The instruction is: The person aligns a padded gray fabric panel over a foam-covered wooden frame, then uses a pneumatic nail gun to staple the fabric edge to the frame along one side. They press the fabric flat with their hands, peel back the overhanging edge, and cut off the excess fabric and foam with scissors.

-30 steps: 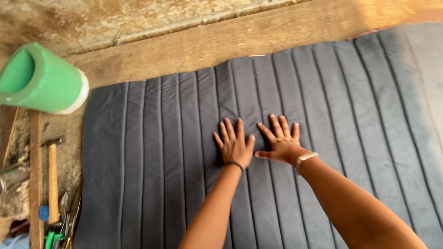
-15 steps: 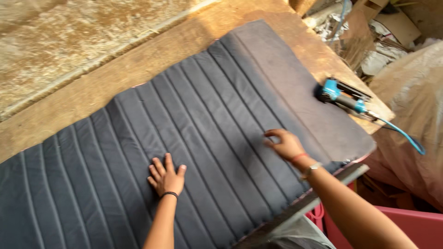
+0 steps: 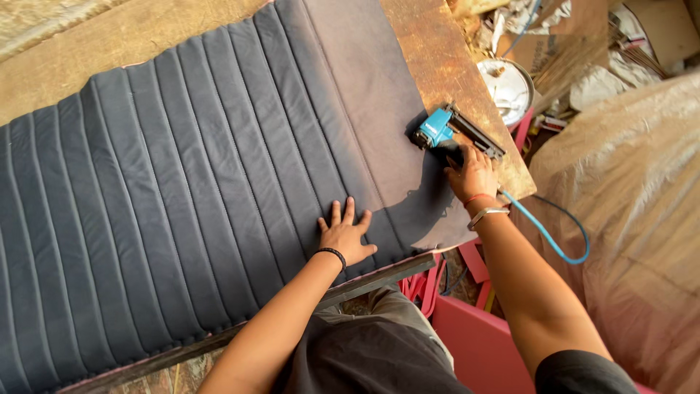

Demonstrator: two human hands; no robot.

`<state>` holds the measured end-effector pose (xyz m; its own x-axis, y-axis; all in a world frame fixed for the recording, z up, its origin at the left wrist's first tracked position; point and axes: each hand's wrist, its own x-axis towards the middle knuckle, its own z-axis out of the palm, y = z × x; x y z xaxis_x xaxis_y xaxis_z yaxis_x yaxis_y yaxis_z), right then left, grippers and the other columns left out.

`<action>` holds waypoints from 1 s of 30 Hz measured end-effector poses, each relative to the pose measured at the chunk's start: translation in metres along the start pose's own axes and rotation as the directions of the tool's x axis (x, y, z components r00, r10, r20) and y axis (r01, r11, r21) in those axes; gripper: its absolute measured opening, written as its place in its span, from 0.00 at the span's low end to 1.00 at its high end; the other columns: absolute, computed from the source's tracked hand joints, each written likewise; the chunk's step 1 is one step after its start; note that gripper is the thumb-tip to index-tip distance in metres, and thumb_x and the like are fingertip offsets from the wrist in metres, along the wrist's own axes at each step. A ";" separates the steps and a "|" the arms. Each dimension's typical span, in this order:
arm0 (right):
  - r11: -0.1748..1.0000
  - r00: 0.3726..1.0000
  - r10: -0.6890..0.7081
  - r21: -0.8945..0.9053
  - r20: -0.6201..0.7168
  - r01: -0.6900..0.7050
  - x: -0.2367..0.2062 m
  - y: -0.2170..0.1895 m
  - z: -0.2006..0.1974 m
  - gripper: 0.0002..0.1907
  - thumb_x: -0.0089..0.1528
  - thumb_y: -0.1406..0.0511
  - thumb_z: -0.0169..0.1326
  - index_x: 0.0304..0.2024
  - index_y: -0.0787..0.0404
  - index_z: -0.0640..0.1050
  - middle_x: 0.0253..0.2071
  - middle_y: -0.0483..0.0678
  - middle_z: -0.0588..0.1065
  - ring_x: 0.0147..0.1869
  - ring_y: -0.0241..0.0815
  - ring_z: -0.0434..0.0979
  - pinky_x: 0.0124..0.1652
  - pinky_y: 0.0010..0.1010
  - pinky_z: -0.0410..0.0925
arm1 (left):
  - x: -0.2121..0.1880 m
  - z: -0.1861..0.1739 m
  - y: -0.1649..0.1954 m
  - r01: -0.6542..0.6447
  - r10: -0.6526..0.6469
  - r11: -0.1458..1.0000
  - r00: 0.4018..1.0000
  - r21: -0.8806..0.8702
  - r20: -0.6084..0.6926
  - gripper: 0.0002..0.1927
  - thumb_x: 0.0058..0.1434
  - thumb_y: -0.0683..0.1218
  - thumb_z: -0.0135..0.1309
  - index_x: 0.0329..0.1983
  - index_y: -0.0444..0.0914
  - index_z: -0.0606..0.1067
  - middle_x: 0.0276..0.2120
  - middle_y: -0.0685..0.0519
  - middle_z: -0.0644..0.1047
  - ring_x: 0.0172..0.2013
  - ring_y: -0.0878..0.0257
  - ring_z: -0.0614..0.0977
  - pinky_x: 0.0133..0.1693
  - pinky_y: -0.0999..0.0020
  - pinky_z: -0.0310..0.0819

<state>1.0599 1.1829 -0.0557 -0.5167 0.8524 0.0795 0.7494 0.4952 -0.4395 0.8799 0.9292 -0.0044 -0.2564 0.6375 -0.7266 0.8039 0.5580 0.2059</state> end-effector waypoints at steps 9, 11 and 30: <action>0.990 0.982 0.139 -0.050 0.129 -0.134 0.078 -0.027 -0.022 0.30 0.57 0.53 0.66 0.61 0.47 0.76 0.52 0.52 0.76 0.59 0.56 0.73 0.53 0.49 0.68 | 0.016 -0.010 -0.018 0.060 -0.045 0.984 0.995 -0.167 0.093 0.37 0.61 0.57 0.56 0.73 0.68 0.59 0.79 0.59 0.35 0.78 0.53 0.35 0.68 0.30 0.45; 0.990 0.974 0.137 -0.060 0.179 -0.128 0.097 -0.027 -0.018 0.31 0.57 0.52 0.67 0.62 0.48 0.76 0.53 0.53 0.76 0.59 0.57 0.73 0.53 0.49 0.68 | 0.021 -0.009 -0.017 0.085 -0.065 0.984 0.990 -0.156 0.127 0.36 0.62 0.57 0.55 0.73 0.67 0.59 0.79 0.59 0.34 0.78 0.53 0.34 0.68 0.29 0.45; 0.834 0.909 0.367 0.362 0.199 -0.417 -0.090 0.034 0.014 0.20 0.55 0.59 0.67 0.47 0.59 0.80 0.40 0.54 0.81 0.44 0.50 0.84 0.46 0.39 0.74 | 0.047 0.012 -0.026 0.089 -0.061 0.966 0.991 -0.242 0.120 0.31 0.63 0.62 0.51 0.71 0.65 0.64 0.79 0.57 0.34 0.77 0.51 0.31 0.70 0.40 0.46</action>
<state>1.1262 1.1212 -0.0900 -0.2765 0.9231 -0.2673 0.6901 -0.0028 -0.7237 0.8531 0.9386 -0.0518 -0.2391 0.5336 -0.8112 0.6237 0.7247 0.2929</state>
